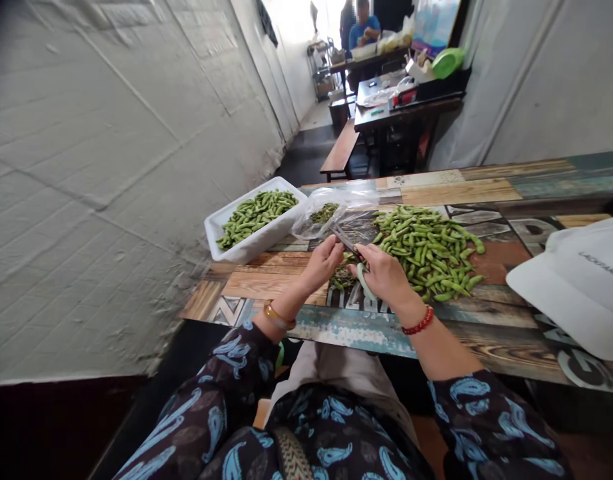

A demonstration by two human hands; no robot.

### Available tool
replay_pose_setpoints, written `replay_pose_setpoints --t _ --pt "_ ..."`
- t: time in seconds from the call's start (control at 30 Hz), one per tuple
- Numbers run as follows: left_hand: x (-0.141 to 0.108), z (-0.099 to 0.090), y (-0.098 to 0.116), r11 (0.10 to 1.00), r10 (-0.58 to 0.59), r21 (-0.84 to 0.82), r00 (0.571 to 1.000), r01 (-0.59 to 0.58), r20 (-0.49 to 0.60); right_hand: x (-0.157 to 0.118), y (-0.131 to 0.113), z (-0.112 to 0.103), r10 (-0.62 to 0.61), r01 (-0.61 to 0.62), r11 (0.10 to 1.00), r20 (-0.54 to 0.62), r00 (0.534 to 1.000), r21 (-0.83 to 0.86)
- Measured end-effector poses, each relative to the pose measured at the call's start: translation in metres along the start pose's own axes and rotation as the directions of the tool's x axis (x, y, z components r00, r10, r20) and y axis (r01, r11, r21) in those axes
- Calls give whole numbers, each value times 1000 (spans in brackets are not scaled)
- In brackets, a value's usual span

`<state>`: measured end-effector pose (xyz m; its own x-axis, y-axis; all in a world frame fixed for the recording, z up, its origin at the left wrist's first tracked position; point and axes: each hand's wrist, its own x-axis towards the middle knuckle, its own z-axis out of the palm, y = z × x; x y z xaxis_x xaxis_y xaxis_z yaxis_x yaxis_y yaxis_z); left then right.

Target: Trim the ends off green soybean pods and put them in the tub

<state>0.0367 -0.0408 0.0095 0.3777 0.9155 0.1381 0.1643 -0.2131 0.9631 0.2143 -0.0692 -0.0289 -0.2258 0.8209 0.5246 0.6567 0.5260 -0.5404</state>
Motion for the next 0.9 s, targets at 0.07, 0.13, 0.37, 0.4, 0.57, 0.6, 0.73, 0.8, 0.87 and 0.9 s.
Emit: replay_pose_setpoints --t 0.07,0.13,0.37,0.4,0.57,0.6,0.73,0.8,0.87,0.9 --pt "3 8 -2 971 89 227 993 -70 -76 0 2 -1 29 -29 1000 -8 1000 3" --pt "4 10 -1 904 147 415 987 -105 -70 0 4 -1 40 -39 999 -22 999 23" --pt "-5 -3 11 862 218 465 976 -202 20 1 0 2 41 -35 993 -55 998 110" --pt "-7 -1 12 862 222 462 975 -208 25 2 0 3 40 -33 992 -56 998 120" --pt "-10 14 15 832 238 489 965 -261 110 6 4 -4 86 -72 991 -122 989 116" --pt "-8 12 17 828 248 497 964 -262 95 7 5 -8 98 -83 991 -139 986 107" --pt "12 -37 27 766 263 629 957 -132 -119 9 5 -22 159 -147 987 -223 962 68" --pt "24 -82 32 656 270 755 937 -9 -223 10 4 -28 192 -183 981 -253 948 60" --pt "33 -131 36 527 273 840 911 126 -308 11 4 -31 205 -195 979 -265 942 65" --pt "37 -155 38 465 274 865 898 189 -343 11 4 -32 204 -192 979 -267 942 71"
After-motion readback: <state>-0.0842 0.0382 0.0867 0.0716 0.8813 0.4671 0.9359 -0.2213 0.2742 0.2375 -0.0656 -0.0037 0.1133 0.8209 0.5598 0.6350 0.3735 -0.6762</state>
